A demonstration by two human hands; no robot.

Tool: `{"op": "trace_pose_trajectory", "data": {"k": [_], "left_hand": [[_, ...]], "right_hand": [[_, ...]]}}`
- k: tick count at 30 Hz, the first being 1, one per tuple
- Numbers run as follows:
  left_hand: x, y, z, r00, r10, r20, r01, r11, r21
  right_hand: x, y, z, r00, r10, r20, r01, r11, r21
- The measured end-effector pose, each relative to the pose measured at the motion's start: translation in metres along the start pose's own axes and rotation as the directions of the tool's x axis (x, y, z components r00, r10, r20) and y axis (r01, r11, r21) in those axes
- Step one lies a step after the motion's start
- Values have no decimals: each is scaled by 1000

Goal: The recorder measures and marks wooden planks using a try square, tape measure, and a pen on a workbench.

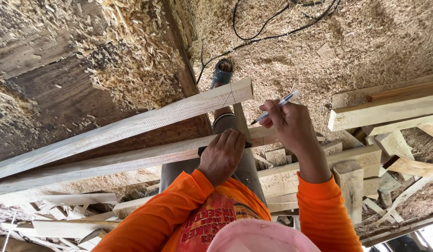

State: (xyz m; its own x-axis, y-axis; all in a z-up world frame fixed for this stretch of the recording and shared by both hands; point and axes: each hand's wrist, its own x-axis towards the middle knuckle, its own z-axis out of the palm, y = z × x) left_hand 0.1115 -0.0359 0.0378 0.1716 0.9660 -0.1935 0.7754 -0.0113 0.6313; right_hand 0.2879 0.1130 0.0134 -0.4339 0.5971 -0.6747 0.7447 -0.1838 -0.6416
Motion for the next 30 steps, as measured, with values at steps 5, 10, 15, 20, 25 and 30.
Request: {"op": "trace_pose_trajectory", "data": {"k": [5, 10, 15, 20, 25, 30], "left_hand": [[0, -3, 1, 1000, 11, -13, -11, 1000, -17], [0, -2, 1, 1000, 5, -17, -6, 999, -31], [5, 1, -8, 1000, -4, 5, 5, 993, -121], [-1, -2, 2, 1000, -7, 5, 7, 998, -58], [-4, -4, 8, 1000, -2, 13, 3, 998, -55], [-8, -6, 12, 1000, 12, 9, -12, 999, -48]], "right_hand": [[2, 4, 9, 994, -90, -66, 84, 992, -90], [-2, 9, 16, 995, 85, -46, -94, 969, -228], [-2, 11, 21, 979, 202, -29, -204, 965, -162], [-2, 7, 20, 974, 216, -61, -223, 960, -169], [-3, 8, 22, 978, 193, -85, -203, 970, -136], [-4, 4, 21, 985, 127, -120, -136, 988, -73]]}}
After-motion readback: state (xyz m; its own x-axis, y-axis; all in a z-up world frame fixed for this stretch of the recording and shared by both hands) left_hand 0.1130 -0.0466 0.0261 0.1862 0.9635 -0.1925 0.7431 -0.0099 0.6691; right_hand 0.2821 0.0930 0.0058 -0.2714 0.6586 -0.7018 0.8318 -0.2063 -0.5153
